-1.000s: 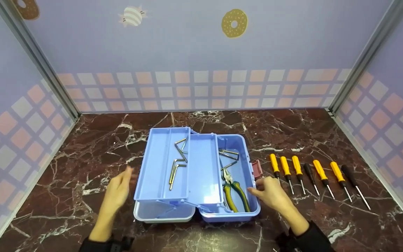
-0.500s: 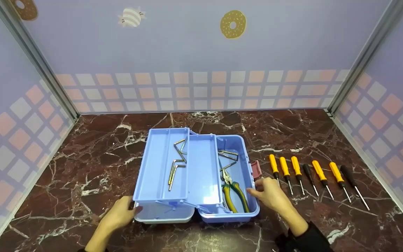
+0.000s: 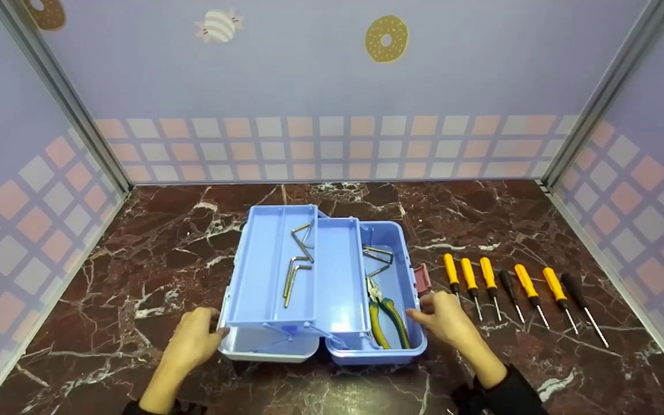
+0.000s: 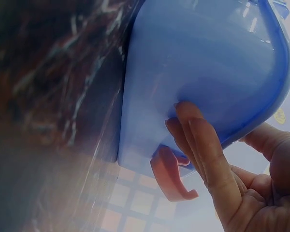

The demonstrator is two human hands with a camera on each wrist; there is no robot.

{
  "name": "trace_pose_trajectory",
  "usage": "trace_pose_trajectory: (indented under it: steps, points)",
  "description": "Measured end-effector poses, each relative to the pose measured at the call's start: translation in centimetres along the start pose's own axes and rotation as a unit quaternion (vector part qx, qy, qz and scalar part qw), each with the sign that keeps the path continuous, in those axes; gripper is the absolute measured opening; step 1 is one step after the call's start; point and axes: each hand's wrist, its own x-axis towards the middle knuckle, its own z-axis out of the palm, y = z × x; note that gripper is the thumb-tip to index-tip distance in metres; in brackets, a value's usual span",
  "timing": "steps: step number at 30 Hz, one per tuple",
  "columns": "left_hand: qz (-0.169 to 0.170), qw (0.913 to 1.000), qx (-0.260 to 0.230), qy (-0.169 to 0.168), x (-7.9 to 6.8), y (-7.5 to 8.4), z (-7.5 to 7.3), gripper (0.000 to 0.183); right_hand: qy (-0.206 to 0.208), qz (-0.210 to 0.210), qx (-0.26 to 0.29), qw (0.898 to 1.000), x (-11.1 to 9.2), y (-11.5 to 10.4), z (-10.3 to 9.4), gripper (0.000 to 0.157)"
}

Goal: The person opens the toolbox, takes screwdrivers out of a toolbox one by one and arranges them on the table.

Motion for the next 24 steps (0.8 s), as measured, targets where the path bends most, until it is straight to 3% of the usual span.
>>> trace_pose_trajectory:
  steps: [9,15,24]
  points:
    - [0.0,0.9959,-0.01,0.09,-1.0,4.9,-2.2,0.029,0.002,0.011,0.001,1.0,-0.1,-0.1,0.0,0.035]
    - [0.053,0.9907,-0.09,0.087,-1.4,8.3,-2.2,0.037,-0.019,-0.012,0.029,0.999,-0.1,0.2,-0.3,0.037]
    - [0.116,0.9856,-0.075,0.098,-1.4,12.6,-0.4,0.05,-0.079,0.018,0.108,0.991,-0.1,0.7,-0.9,0.03]
